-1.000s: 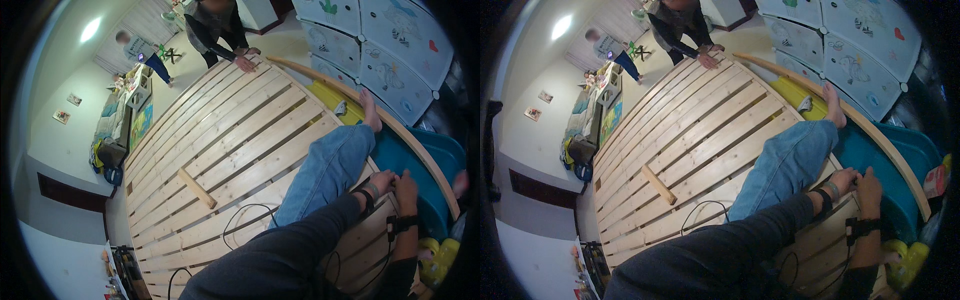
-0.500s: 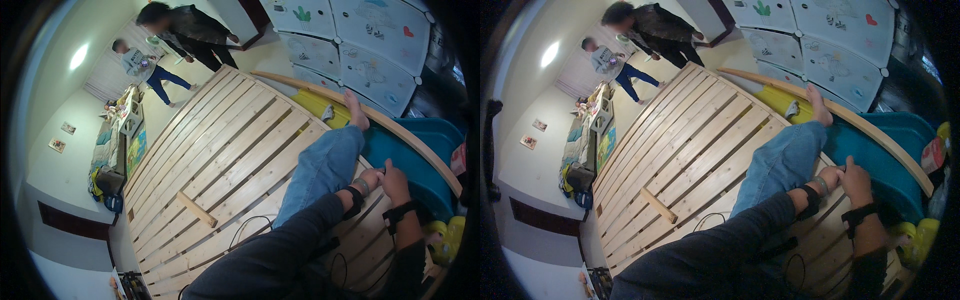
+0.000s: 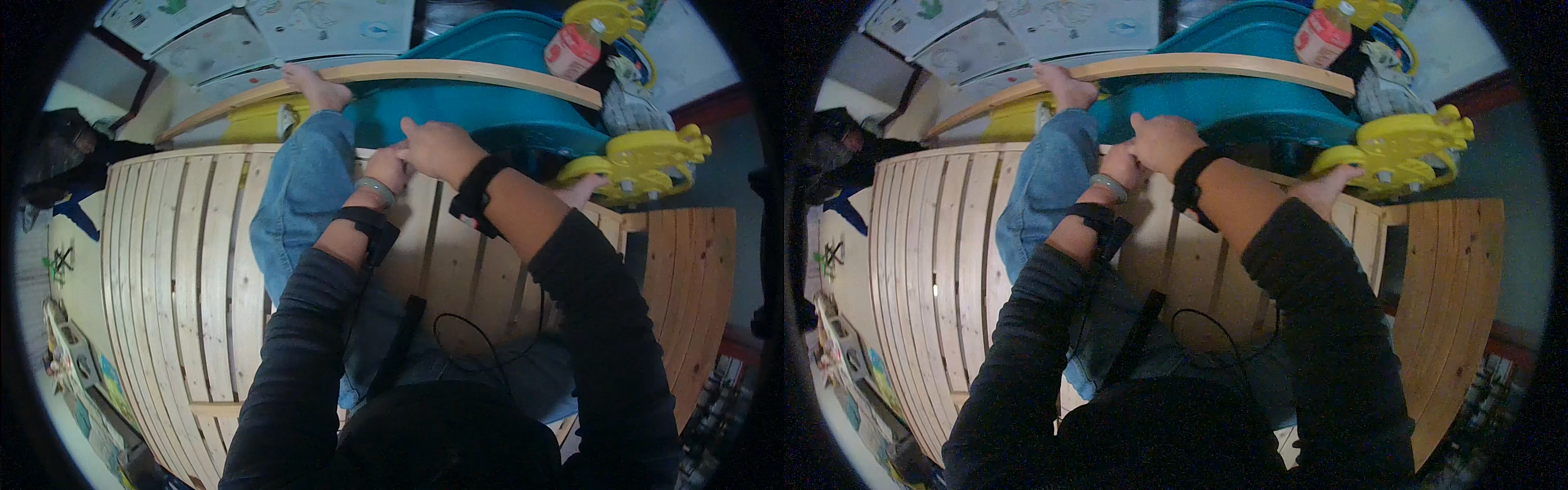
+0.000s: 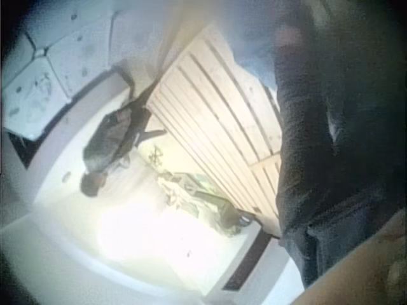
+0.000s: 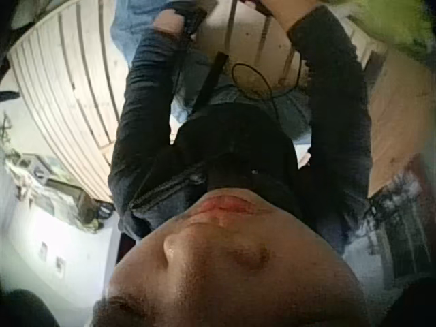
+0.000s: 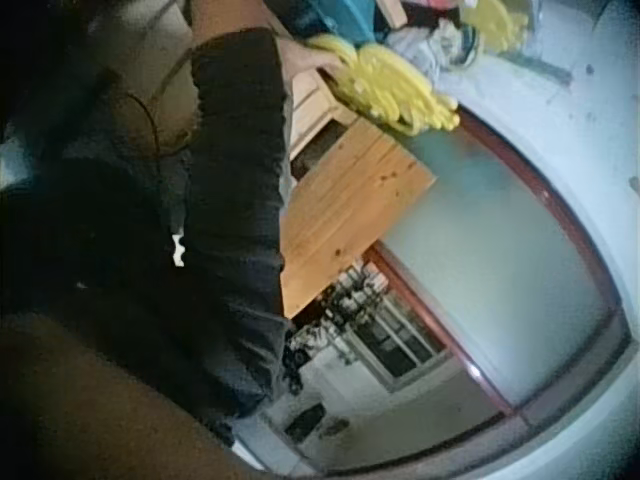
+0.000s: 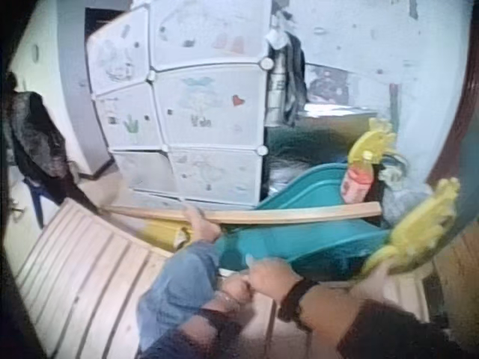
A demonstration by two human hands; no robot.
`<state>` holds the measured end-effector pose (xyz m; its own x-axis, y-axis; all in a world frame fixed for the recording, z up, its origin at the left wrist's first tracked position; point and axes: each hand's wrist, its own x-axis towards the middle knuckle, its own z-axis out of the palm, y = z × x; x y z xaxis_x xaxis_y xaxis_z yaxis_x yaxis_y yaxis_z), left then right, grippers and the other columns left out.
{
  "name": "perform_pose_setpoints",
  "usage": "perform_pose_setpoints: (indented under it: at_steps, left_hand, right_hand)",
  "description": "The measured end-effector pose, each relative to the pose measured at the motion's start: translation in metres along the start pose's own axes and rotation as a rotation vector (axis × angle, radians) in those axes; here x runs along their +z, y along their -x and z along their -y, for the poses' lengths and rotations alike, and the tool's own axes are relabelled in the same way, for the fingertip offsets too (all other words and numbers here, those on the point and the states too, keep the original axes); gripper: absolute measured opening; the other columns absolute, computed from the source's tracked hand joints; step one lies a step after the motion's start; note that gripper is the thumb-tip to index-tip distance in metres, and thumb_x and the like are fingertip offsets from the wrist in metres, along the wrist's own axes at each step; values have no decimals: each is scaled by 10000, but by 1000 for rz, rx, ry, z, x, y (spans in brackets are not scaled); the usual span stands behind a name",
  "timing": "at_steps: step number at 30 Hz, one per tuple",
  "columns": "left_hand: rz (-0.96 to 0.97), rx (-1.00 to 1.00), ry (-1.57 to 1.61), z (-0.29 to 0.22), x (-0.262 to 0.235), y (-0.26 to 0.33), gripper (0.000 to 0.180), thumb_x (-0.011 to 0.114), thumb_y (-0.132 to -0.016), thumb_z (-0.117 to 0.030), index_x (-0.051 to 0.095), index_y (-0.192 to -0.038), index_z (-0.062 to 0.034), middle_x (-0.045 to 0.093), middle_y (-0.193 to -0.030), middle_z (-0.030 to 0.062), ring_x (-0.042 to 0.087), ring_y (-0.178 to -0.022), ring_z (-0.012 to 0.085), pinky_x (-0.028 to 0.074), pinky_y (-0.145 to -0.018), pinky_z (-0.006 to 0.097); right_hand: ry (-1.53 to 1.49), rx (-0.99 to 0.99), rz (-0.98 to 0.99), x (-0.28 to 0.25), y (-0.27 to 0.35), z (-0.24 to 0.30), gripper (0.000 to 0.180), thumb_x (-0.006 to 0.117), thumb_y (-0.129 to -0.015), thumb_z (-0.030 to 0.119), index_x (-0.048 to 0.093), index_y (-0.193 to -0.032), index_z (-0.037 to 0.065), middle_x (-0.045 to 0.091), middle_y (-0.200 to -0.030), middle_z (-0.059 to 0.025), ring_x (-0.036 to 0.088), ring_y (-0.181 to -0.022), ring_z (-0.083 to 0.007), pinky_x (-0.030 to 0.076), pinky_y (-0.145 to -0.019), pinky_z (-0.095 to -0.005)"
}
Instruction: The person is assembling a wooden structure by screwing a curved wooden piece onto a slatted wooden base. They use a screwdriver to tighten screws into pre-drilled holes while sitting on the structure.
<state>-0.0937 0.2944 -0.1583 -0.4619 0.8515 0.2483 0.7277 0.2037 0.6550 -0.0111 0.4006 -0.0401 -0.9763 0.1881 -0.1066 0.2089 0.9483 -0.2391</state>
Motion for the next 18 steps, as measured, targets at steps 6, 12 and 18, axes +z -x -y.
perform_pose_setpoints:
  at_steps: [6,12,18]
  left_hand:
    - [13,-130,310,9,-3,-5,356,729,-773,-208,588,-1064,-58,656,-909,177,647,-816,314,511,-719,373]
    - [-23,-111,282,-6,0,-11,286,725,-776,-192,623,-999,-46,661,-849,159,645,-790,303,510,-721,367]
    - [-98,-92,327,-10,1,-20,214,701,-784,-181,623,-925,-39,648,-839,169,632,-793,334,501,-710,393]
  right_hand:
    - [47,-91,58,-2,-8,-4,229,557,-848,230,572,-961,30,639,-918,-198,622,-895,-380,499,-752,-484]
    - [80,-121,189,-17,-12,-17,274,561,-855,232,525,-1026,21,635,-912,-215,621,-896,-392,502,-743,-488]
    - [18,113,47,-7,-7,-17,280,590,-834,256,522,-1005,45,642,-884,-216,625,-870,-400,496,-723,-488]
